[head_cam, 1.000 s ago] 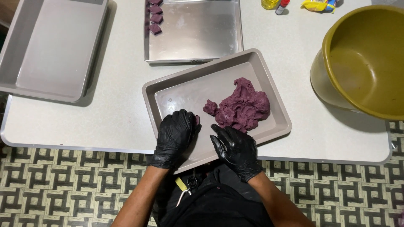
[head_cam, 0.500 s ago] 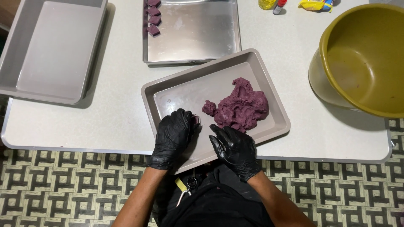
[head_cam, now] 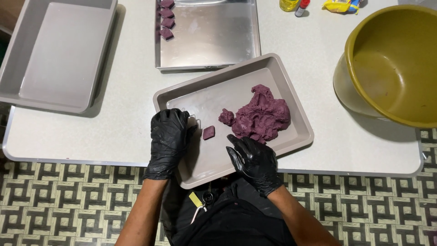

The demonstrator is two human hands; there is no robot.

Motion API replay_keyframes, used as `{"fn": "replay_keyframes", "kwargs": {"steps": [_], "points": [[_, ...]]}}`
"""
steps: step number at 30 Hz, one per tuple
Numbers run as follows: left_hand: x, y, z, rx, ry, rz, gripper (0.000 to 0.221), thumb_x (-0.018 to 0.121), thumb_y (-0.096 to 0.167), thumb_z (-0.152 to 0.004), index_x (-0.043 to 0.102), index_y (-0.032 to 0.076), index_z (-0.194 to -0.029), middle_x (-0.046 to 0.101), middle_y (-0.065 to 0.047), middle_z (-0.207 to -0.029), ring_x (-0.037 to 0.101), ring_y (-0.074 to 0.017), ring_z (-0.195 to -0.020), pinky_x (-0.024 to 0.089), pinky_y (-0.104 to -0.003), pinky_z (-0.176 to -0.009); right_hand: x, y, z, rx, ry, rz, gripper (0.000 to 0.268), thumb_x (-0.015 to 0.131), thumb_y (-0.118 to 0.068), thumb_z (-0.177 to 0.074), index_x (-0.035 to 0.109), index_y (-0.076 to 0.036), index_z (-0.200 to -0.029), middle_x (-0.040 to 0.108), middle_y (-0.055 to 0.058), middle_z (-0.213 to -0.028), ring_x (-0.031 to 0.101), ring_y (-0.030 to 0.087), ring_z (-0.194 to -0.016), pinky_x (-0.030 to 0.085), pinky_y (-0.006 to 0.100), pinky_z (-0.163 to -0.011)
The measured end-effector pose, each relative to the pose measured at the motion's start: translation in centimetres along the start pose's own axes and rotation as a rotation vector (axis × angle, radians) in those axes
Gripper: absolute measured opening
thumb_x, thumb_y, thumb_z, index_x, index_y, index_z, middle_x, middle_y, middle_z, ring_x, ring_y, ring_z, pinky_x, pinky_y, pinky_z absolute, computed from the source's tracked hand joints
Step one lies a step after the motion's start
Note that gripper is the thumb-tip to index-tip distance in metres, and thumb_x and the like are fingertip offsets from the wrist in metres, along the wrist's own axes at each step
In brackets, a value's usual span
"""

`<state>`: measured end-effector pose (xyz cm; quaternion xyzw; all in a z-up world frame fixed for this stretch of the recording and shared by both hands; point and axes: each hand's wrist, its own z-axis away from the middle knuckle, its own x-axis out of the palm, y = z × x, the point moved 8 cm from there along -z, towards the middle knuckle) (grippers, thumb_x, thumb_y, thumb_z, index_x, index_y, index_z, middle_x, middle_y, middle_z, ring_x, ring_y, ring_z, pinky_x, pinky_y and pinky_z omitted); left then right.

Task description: Using a small square cutter to shape pieces of purple dough and placing them into a metal tray.

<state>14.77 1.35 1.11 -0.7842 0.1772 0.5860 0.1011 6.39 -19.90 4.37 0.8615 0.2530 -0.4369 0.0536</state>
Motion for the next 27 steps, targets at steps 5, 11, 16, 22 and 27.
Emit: {"fn": "replay_keyframes", "kwargs": {"steps": [5,11,16,22,27], "points": [[0.7,-0.3,0.7,-0.029,-0.045,-0.013,0.051,0.069,0.048,-0.086,0.06,0.018,-0.127,0.062,-0.008,-0.113,0.06,-0.0337,-0.119,0.035,-0.062,-0.113,-1.8,0.6,-1.8,0.191,-0.028,-0.283,0.025,0.08,-0.031,-0.087,0.078,-0.023,-0.11,0.074,-0.004,-0.086,0.074,0.015,-0.082,0.06,0.027,-0.07],[-5.4,2.3,1.1,-0.121,0.178,0.271,0.036,0.069,0.034,-0.095,0.066,0.02,-0.128,0.063,-0.006,-0.111,0.064,-0.0314,-0.111,0.044,-0.054,-0.106,0.8,3.0,-0.3,1.091,0.037,-2.027,0.049,0.056,-0.025,-0.095,0.048,0.004,-0.134,0.063,0.03,-0.107,0.064,0.038,-0.096,0.048,0.05,-0.08],[-9.2,7.7,1.3,-0.147,0.331,0.706,0.029,0.074,0.03,-0.09,0.075,0.023,-0.118,0.066,-0.004,-0.103,0.068,-0.0329,-0.098,0.056,-0.045,-0.087,-4.3,-0.9,-6.4,0.613,0.002,-2.619,0.097,0.055,-0.068,-0.093,0.012,-0.023,-0.167,0.018,0.022,-0.171,0.021,0.054,-0.152,0.025,0.074,-0.115],[-16.4,12.6,1.3,0.027,0.456,0.669,0.037,0.063,0.014,-0.103,0.058,0.002,-0.137,0.067,-0.024,-0.126,0.07,-0.0399,-0.11,0.06,-0.048,-0.09,-4.6,-1.8,-6.8,0.726,0.044,-2.887,0.11,0.063,-0.069,-0.076,0.006,-0.043,-0.167,0.004,0.024,-0.171,0.02,0.053,-0.151,0.032,0.069,-0.115],[-15.2,14.3,0.5,0.092,0.198,0.68,0.062,0.063,0.03,-0.098,0.047,-0.001,-0.148,0.056,-0.029,-0.148,0.07,-0.044,-0.106,0.056,-0.05,-0.077,-3.9,-1.7,-7.0,0.719,0.0,-2.818,0.109,0.065,-0.067,-0.077,0.007,-0.041,-0.166,0.006,0.024,-0.171,0.022,0.053,-0.15,0.034,0.069,-0.113]]}}
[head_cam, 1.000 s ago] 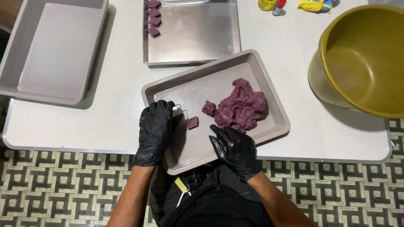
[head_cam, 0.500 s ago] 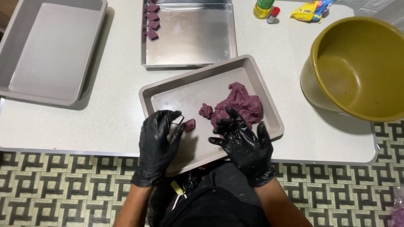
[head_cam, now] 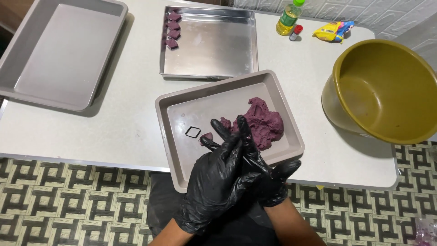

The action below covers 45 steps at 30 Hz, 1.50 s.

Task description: Using a small square cutter to shape pieces of purple dough and placing them into a metal tray.

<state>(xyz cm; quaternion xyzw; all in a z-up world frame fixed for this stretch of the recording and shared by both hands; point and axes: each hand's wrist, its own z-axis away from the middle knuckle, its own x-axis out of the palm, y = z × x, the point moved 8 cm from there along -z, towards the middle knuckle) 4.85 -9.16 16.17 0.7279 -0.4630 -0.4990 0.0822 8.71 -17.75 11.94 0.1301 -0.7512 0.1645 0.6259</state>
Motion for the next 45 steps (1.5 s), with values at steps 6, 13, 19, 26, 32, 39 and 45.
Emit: {"fn": "replay_keyframes", "kwargs": {"steps": [6,13,19,26,32,39,45], "points": [[1.2,-0.7,2.1,-0.053,0.039,-0.09,0.063,0.055,0.038,-0.103,0.043,0.001,-0.152,0.058,-0.024,-0.136,0.06,-0.0398,-0.107,0.05,-0.05,-0.089,-1.8,-0.6,-0.4,-0.002,0.015,0.088,0.109,0.067,-0.064,-0.078,0.008,-0.04,-0.166,0.009,0.025,-0.17,0.024,0.054,-0.148,0.036,0.069,-0.111],[0.7,-2.4,2.6,-0.11,0.084,0.282,0.057,0.053,0.031,-0.107,0.039,0.004,-0.155,0.045,-0.021,-0.159,0.055,-0.042,-0.143,0.051,-0.048,-0.114,-12.0,-2.2,-1.9,-0.007,0.025,0.179,0.108,0.07,-0.06,-0.08,0.01,-0.038,-0.166,0.012,0.027,-0.168,0.027,0.055,-0.147,0.038,0.069,-0.109],[-0.8,-3.7,2.9,-0.165,0.286,0.063,0.053,0.042,0.039,-0.111,0.038,0.012,-0.157,0.043,-0.025,-0.158,0.051,-0.0442,-0.145,0.052,-0.051,-0.115,-22.8,-6.0,-0.9,-0.01,0.032,0.272,0.107,0.073,-0.057,-0.081,0.011,-0.037,-0.166,0.014,0.028,-0.167,0.029,0.056,-0.146,0.04,0.069,-0.108],[-2.7,-3.2,-0.2,-0.093,0.285,-0.212,0.035,0.056,0.032,-0.101,0.068,0.023,-0.132,0.064,-0.014,-0.119,0.068,-0.0398,-0.097,0.059,-0.047,-0.08,-9.6,-3.0,-2.6,-0.021,0.049,0.366,0.107,0.076,-0.054,-0.082,0.013,-0.035,-0.166,0.017,0.029,-0.166,0.032,0.057,-0.145,0.043,0.069,-0.105],[-4.1,-3.1,0.6,-0.009,0.441,-0.105,0.026,0.069,0.029,-0.098,0.068,0.014,-0.119,0.068,-0.011,-0.102,0.071,-0.0311,-0.087,0.061,-0.04,-0.076,-9.0,-4.1,-1.4,-0.048,0.072,0.447,0.106,0.079,-0.051,-0.083,0.014,-0.033,-0.165,0.02,0.03,-0.165,0.034,0.058,-0.144,0.045,0.069,-0.104],[-2.7,-4.7,1.4,-0.162,0.306,0.168,0.026,0.074,0.018,-0.091,0.076,0.015,-0.117,0.068,-0.013,-0.113,0.073,-0.0365,-0.097,0.061,-0.046,-0.079,-10.1,-6.2,-0.7,-0.084,0.108,0.544,0.106,0.082,-0.047,-0.084,0.016,-0.032,-0.165,0.023,0.031,-0.164,0.036,0.059,-0.142,0.047,0.069,-0.102],[-0.5,-5.3,-0.7,-0.273,0.254,0.678,0.044,0.062,0.015,-0.1,0.058,0.005,-0.143,0.057,-0.017,-0.135,0.067,-0.0308,-0.116,0.058,-0.041,-0.097,-10.1,-9.8,1.2,-0.138,0.16,0.651,0.105,0.084,-0.044,-0.085,0.017,-0.03,-0.165,0.025,0.032,-0.163,0.038,0.06,-0.141,0.049,0.069,-0.1]]}}
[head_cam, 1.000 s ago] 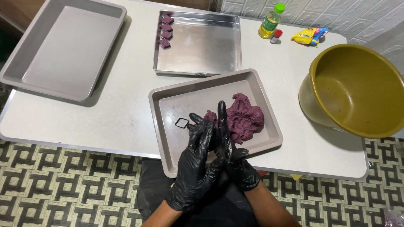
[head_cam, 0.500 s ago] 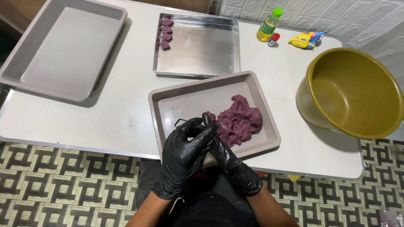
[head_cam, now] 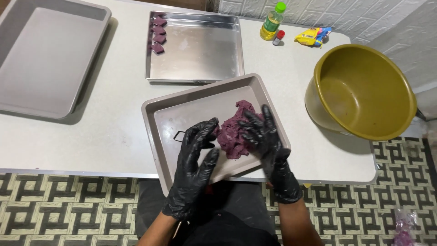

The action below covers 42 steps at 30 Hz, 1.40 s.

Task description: Using a small square cutter to shape pieces of purple dough and placing them into a metal tray.

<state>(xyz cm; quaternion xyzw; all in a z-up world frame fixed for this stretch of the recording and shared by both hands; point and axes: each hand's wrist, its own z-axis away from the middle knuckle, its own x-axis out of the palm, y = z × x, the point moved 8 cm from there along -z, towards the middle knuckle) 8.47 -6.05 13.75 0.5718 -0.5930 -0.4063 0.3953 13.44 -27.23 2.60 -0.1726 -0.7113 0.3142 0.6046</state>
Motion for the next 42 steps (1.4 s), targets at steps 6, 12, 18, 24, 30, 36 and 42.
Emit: {"fn": "replay_keyframes", "kwargs": {"steps": [6,12,18,24,30,36,42], "points": [[6.6,-4.0,-1.2,0.189,-0.288,-1.025,0.083,0.056,0.059,-0.094,0.036,0.016,-0.162,0.041,-0.027,-0.156,0.036,-0.0485,-0.145,0.016,-0.063,-0.123,-0.7,-7.1,4.4,-0.117,0.354,0.573,0.093,0.058,-0.063,-0.091,0.024,-0.015,-0.163,0.047,0.024,-0.152,0.062,0.037,-0.123,0.064,0.044,-0.08],[10.3,-8.5,-1.1,0.23,-0.427,-1.171,0.076,0.064,0.049,-0.088,0.048,0.01,-0.151,0.035,-0.026,-0.163,0.025,-0.0512,-0.152,0.007,-0.073,-0.123,-5.1,-5.9,5.7,-0.132,0.398,0.602,0.083,0.055,-0.049,-0.092,0.029,-0.011,-0.161,0.05,0.026,-0.147,0.061,0.043,-0.124,0.059,0.051,-0.091],[11.3,-8.2,-1.6,0.142,-0.299,-1.014,0.063,0.057,0.029,-0.099,0.042,0.004,-0.155,0.04,-0.025,-0.161,0.031,-0.0493,-0.15,0.014,-0.062,-0.128,-4.8,-6.0,5.2,-0.14,0.386,0.577,0.075,0.056,-0.04,-0.095,0.032,-0.011,-0.16,0.052,0.027,-0.146,0.063,0.044,-0.121,0.06,0.046,-0.088],[5.4,-10.1,-1.5,0.218,-0.398,-0.908,0.061,0.072,0.043,-0.083,0.063,0.019,-0.138,0.053,-0.019,-0.144,0.05,-0.0471,-0.134,0.046,-0.056,-0.103,-4.7,-7.4,5.8,-0.177,0.388,0.697,0.068,0.054,-0.017,-0.095,0.034,-0.003,-0.158,0.058,0.028,-0.138,0.067,0.039,-0.115,0.06,0.043,-0.087],[-1.3,-6.6,0.2,-0.245,-0.036,-0.02,0.026,0.069,0.019,-0.097,0.077,0.012,-0.121,0.073,-0.013,-0.119,0.07,-0.031,-0.12,0.056,-0.039,-0.1,1.5,-7.1,5.0,-0.109,0.485,0.808,0.038,0.059,-0.008,-0.098,0.063,0.004,-0.134,0.074,0.024,-0.11,0.075,0.03,-0.094,0.062,0.036,-0.076],[-7.0,-6.2,1.3,-0.404,0.299,0.312,0.061,0.043,0.045,-0.102,0.065,-0.001,-0.136,0.074,-0.018,-0.106,0.072,-0.0203,-0.088,0.059,-0.034,-0.082,7.1,-2.2,1.9,-0.164,0.255,1.067,0.025,0.082,0.0,-0.082,0.081,-0.006,-0.107,0.077,0.013,-0.097,0.074,0.023,-0.093,0.061,0.034,-0.082],[-10.8,-3.8,2.1,-0.132,0.419,-0.008,0.055,0.047,0.046,-0.105,0.065,0.003,-0.134,0.068,-0.016,-0.121,0.068,-0.0215,-0.094,0.058,-0.034,-0.086,11.9,4.3,-1.6,-0.154,-0.105,1.443,0.032,0.086,-0.014,-0.082,0.079,-0.012,-0.113,0.075,0.01,-0.106,0.075,0.026,-0.092,0.063,0.037,-0.081]]}}
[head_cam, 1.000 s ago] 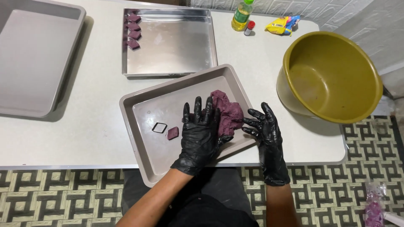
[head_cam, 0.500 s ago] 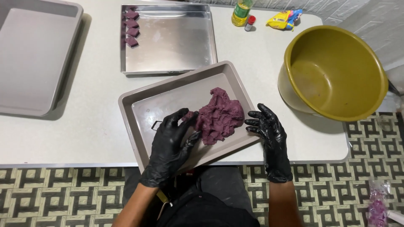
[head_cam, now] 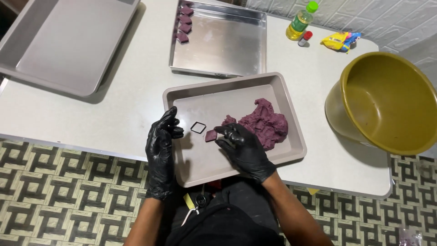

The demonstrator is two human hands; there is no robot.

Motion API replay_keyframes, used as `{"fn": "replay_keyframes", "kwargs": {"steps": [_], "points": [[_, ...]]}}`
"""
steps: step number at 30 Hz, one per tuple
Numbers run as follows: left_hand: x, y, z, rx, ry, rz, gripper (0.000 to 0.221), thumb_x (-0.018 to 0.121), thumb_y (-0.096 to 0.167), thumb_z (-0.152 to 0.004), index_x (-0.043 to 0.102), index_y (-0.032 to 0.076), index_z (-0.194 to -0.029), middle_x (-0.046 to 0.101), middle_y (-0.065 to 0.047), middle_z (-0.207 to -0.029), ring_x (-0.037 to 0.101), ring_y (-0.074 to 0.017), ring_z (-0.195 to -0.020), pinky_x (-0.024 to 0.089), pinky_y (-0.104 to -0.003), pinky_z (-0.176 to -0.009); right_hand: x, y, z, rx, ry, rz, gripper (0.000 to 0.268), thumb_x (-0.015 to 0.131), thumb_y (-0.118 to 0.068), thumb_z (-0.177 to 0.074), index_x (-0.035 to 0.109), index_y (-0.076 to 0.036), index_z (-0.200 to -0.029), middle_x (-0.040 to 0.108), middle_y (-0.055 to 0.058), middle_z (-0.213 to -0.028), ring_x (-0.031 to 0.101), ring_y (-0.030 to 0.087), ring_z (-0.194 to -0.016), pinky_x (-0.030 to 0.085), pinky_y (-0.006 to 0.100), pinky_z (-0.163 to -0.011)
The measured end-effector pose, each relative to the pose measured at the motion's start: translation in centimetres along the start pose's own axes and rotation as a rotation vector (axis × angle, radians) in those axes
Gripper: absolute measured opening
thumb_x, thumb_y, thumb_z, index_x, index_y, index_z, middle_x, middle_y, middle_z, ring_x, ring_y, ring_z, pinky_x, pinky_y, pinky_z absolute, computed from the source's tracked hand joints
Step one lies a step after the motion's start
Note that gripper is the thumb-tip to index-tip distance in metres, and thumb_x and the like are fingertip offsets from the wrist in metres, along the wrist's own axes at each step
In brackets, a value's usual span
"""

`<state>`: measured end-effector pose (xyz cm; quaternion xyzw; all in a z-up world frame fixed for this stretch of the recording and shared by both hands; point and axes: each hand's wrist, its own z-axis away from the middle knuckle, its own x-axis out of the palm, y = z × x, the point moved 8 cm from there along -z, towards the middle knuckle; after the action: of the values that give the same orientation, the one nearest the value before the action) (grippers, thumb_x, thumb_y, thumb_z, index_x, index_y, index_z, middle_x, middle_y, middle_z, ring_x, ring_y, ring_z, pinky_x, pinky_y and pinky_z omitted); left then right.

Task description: Using a small square cutter to shape pieces of purple dough and placing them into a metal tray.

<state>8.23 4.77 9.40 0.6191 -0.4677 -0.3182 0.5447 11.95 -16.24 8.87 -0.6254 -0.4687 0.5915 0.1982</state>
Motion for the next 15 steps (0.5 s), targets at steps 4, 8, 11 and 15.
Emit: {"fn": "replay_keyframes", "kwargs": {"steps": [4,8,11,15], "points": [[-1.8,-0.2,-0.5,0.077,0.074,-0.069,0.045,0.05,0.037,-0.107,0.067,0.004,-0.133,0.066,-0.012,-0.117,0.066,-0.0176,-0.091,0.059,-0.033,-0.085,3.1,1.7,-1.4,-0.084,-0.096,0.277,0.032,0.082,-0.014,-0.083,0.076,-0.014,-0.115,0.075,0.008,-0.105,0.075,0.029,-0.097,0.062,0.04,-0.083],[-4.3,-1.3,-1.4,0.234,0.144,-0.236,0.028,0.062,0.013,-0.104,0.068,0.0,-0.128,0.066,-0.014,-0.116,0.07,-0.023,-0.088,0.059,-0.034,-0.081,5.0,2.3,-1.9,-0.186,-0.148,0.419,0.014,0.073,-0.009,-0.091,0.072,-0.004,-0.104,0.073,0.018,-0.097,0.072,0.038,-0.093,0.062,0.045,-0.08],[-5.2,-2.2,-1.7,0.252,0.179,-0.299,0.025,0.067,0.009,-0.102,0.07,0.002,-0.126,0.066,-0.012,-0.114,0.069,-0.0233,-0.09,0.058,-0.033,-0.081,5.4,3.1,-2.0,-0.197,-0.187,0.501,0.014,0.071,-0.012,-0.091,0.069,-0.005,-0.104,0.072,0.017,-0.099,0.071,0.038,-0.096,0.063,0.047,-0.08],[-6.1,-3.9,-1.6,0.296,0.204,-0.364,0.024,0.066,0.006,-0.102,0.071,0.0,-0.126,0.068,-0.015,-0.117,0.07,-0.0279,-0.098,0.057,-0.032,-0.082,5.6,1.2,-1.7,-0.328,-0.23,0.657,0.015,0.072,-0.015,-0.09,0.069,-0.007,-0.102,0.069,0.015,-0.099,0.069,0.037,-0.097,0.062,0.046,-0.079]]}}
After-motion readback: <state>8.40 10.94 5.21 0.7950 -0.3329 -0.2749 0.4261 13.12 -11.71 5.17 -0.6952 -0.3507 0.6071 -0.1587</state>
